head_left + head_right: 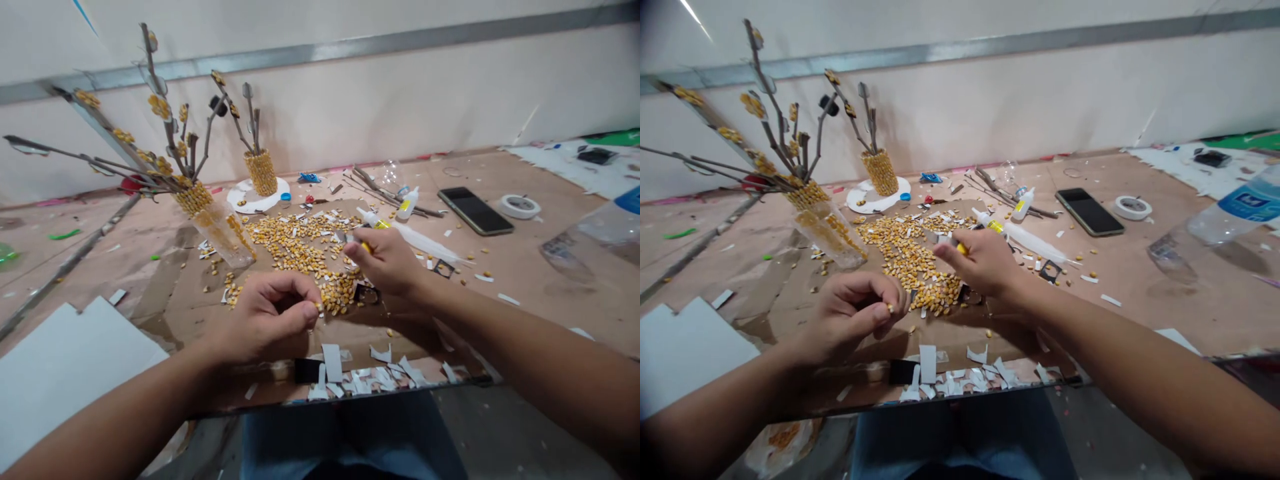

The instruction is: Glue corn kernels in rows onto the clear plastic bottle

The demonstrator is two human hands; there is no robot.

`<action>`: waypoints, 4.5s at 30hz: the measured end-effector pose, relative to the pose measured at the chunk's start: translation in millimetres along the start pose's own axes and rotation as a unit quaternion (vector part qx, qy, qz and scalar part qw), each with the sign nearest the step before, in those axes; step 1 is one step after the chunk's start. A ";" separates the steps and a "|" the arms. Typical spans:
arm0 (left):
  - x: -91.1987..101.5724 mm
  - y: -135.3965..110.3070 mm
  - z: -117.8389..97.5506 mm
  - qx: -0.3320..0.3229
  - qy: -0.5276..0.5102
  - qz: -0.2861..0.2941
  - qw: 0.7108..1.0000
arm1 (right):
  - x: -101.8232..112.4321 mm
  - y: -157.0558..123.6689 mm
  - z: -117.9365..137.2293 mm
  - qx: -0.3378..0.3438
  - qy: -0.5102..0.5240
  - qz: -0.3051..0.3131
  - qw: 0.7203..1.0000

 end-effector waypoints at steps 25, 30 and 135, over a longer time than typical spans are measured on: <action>90.9 -17.8 -59.4 -0.138 0.510 -0.235 0.816 | -14.9 -14.0 35.8 0.117 0.192 0.003 0.974; 163.2 -29.9 -67.3 0.058 0.509 -0.178 0.840 | -13.4 -8.2 24.6 0.038 0.261 0.007 0.965; 136.1 -11.3 -61.3 0.066 0.401 -0.155 0.900 | 19.3 12.7 -11.9 -0.099 0.158 0.033 0.982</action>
Point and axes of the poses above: each hand's wrist, its own y-axis towards the middle knuckle, its own x-axis out of the back of the hand, z = x × y, the point moved 4 cm from there along y, towards the middle knuckle, and after that the axes turned 14 degrees about z, right-handed, at the moved point
